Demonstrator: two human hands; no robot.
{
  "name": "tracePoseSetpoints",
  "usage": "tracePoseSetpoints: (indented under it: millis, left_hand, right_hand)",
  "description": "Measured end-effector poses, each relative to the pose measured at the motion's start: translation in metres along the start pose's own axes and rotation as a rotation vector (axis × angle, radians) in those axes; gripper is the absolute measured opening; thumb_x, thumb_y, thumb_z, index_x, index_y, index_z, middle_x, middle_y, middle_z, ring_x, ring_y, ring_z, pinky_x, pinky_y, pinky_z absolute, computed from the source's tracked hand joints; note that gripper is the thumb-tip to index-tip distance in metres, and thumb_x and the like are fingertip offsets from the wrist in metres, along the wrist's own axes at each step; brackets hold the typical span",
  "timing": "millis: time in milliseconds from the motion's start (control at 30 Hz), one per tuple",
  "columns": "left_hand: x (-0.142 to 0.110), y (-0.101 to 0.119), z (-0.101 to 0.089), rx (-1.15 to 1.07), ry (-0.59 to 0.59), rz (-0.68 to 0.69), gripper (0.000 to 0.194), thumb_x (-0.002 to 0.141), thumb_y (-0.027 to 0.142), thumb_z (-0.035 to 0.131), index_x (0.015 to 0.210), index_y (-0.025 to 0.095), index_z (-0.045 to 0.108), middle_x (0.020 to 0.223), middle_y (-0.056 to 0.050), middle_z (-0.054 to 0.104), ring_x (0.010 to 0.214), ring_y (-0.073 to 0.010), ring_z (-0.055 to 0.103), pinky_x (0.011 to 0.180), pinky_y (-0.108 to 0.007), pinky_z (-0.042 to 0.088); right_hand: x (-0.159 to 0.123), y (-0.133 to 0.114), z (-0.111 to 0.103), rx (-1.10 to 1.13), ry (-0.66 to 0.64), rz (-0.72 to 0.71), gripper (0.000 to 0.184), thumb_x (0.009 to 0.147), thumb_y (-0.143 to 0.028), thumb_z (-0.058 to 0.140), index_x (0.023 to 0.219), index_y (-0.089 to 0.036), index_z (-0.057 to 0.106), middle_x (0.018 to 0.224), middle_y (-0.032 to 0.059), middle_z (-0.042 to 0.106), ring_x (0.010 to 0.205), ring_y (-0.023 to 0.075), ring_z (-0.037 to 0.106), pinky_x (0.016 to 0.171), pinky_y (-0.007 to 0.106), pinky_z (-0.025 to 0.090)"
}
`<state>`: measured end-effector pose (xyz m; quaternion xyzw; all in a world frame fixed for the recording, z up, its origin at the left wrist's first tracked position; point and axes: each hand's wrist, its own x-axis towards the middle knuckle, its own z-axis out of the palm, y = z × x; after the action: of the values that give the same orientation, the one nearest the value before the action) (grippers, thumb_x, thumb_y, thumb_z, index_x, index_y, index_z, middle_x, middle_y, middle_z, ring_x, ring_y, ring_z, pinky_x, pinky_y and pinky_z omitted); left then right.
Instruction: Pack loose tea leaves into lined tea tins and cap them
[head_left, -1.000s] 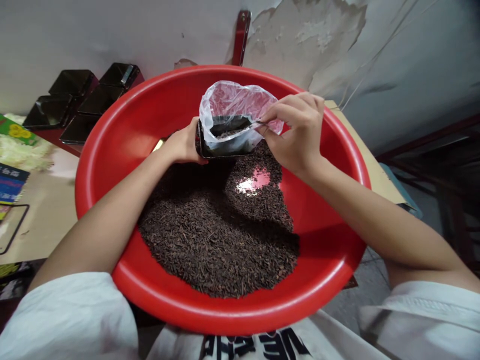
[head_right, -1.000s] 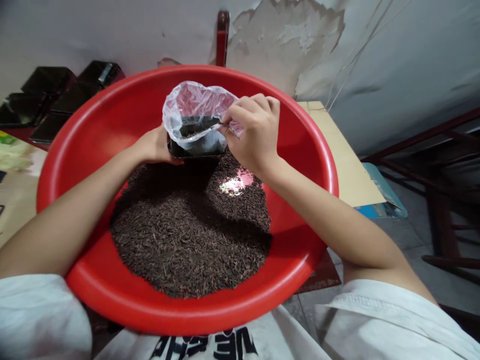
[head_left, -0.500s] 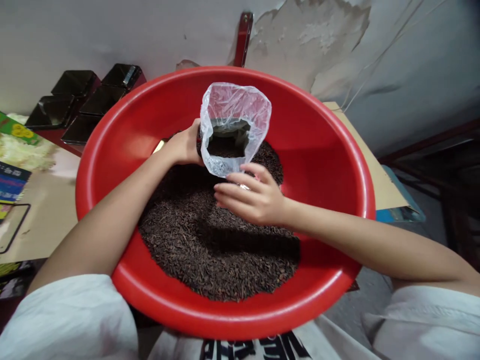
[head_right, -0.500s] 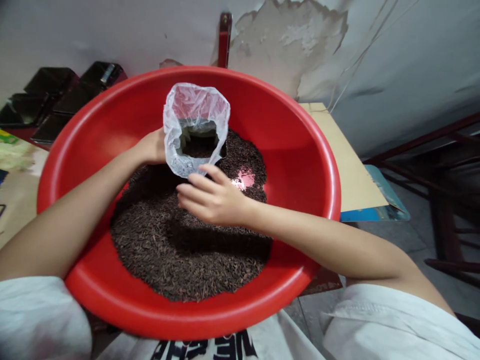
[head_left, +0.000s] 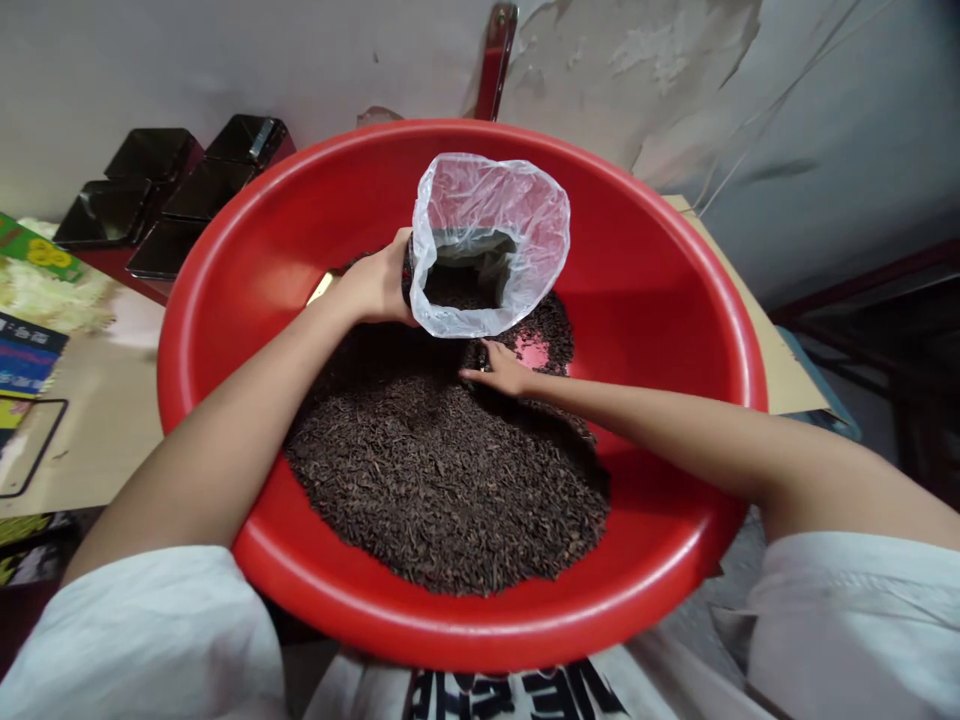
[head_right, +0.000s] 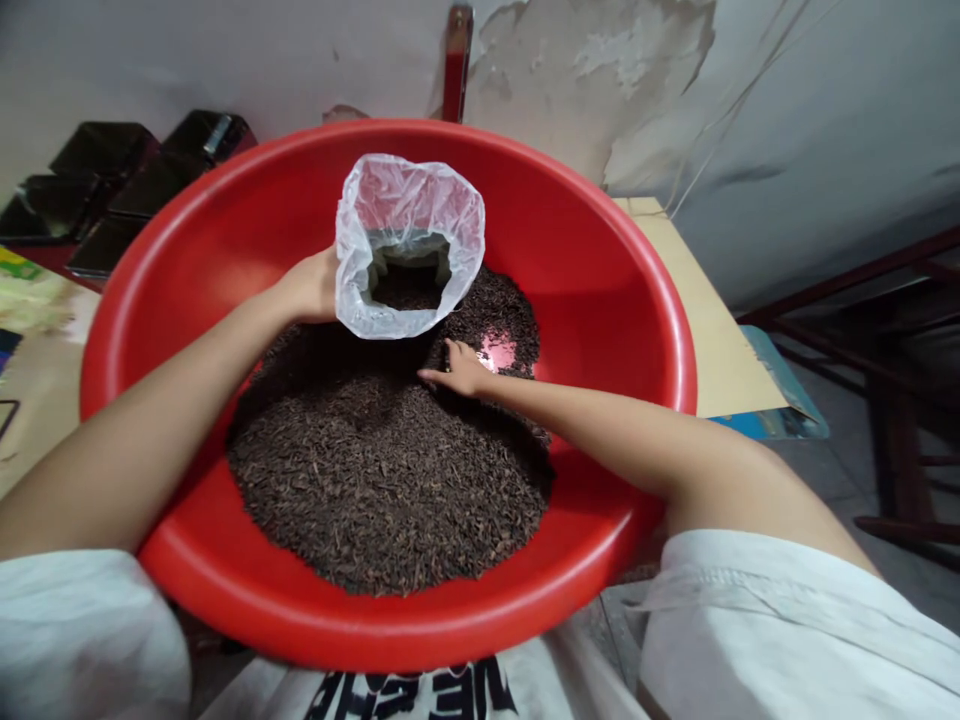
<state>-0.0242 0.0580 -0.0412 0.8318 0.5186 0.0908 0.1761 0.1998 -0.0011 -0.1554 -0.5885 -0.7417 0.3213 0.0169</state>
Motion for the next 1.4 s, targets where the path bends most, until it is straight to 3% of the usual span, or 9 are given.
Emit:
tracePoseSetpoints:
  millis: [100,200,333,467,700,833,1133,1400]
  left_hand:
    - [0.000,0.002,0.000,0.019,0.010,-0.015,0.092,0.056,0.045,0.071,0.136,0.021,0.031,0.123,-0.010,0.058,0.113,-0.0352,0.057,0.091,-0.038,0.046]
    - [0.001,0.002,0.003,0.037,0.013,-0.023,0.095,0.056,0.043,0.072,0.138,0.022,0.027,0.128,-0.011,0.055,0.111,-0.0363,0.058,0.089,-0.038,0.047]
    - [0.001,0.002,0.010,0.030,0.032,-0.007,0.102,0.056,0.043,0.073,0.140,0.021,0.020,0.135,-0.013,0.049,0.112,-0.0356,0.058,0.087,-0.036,0.047]
    - [0.000,0.006,0.012,0.039,0.039,-0.003,0.104,0.057,0.041,0.074,0.141,0.015,0.019,0.131,-0.017,0.052,0.112,-0.0365,0.058,0.086,-0.036,0.047]
    - [-0.001,0.012,0.012,0.108,0.046,0.049,0.095,0.059,0.035,0.072,0.137,0.010,0.027,0.123,-0.019,0.058,0.101,-0.0363,0.064,0.080,-0.037,0.048]
    - [0.000,0.011,0.018,0.147,0.059,0.153,0.095,0.058,0.035,0.073,0.137,0.006,0.028,0.131,-0.023,0.050,0.106,-0.0369,0.060,0.085,-0.040,0.046]
    - [-0.001,0.012,0.017,0.233,0.062,0.160,0.088,0.061,0.030,0.071,0.137,0.012,0.031,0.130,-0.020,0.052,0.101,-0.0340,0.064,0.080,-0.037,0.046]
    - [0.000,0.009,0.020,0.236,0.091,0.179,0.090,0.062,0.037,0.070,0.139,0.013,0.028,0.132,-0.018,0.050,0.100,-0.0319,0.063,0.080,-0.035,0.045]
  right_hand:
    - [-0.007,0.001,0.015,0.102,-0.049,0.048,0.087,0.076,-0.060,0.059,0.137,-0.002,0.036,0.150,0.0258,0.021,0.143,0.0327,0.017,0.117,0.042,0.017]
    - [-0.027,-0.017,0.029,0.299,-0.124,-0.031,0.089,0.071,-0.062,0.063,0.134,-0.004,0.039,0.141,0.0246,0.039,0.134,0.0328,0.036,0.113,0.045,0.027]
    - [-0.044,-0.034,0.024,0.531,-0.271,-0.011,0.086,0.059,-0.055,0.076,0.127,-0.011,0.048,0.132,0.0166,0.053,0.121,0.0281,0.052,0.109,0.044,0.036]
    - [-0.050,-0.040,0.017,0.593,-0.302,0.086,0.089,0.051,-0.050,0.081,0.126,-0.014,0.050,0.127,0.0111,0.059,0.116,0.0259,0.056,0.109,0.041,0.038]
    - [-0.061,-0.059,0.013,0.779,-0.332,0.274,0.048,0.055,-0.034,0.077,0.096,-0.010,0.064,0.102,0.0120,0.070,0.091,0.0240,0.066,0.089,0.038,0.051]
    - [-0.067,-0.069,0.002,0.906,-0.459,0.330,0.027,0.062,-0.030,0.071,0.082,-0.014,0.062,0.081,0.0080,0.069,0.072,0.0194,0.064,0.072,0.034,0.053]
    - [-0.086,-0.097,-0.034,1.082,-0.639,0.303,0.028,0.053,-0.028,0.076,0.074,-0.016,0.061,0.065,-0.0023,0.063,0.059,0.0111,0.058,0.061,0.025,0.047]
    - [-0.112,-0.110,-0.078,1.325,-0.749,0.224,0.024,0.055,-0.029,0.072,0.072,-0.016,0.060,0.064,-0.0031,0.062,0.056,0.0087,0.058,0.059,0.023,0.048]
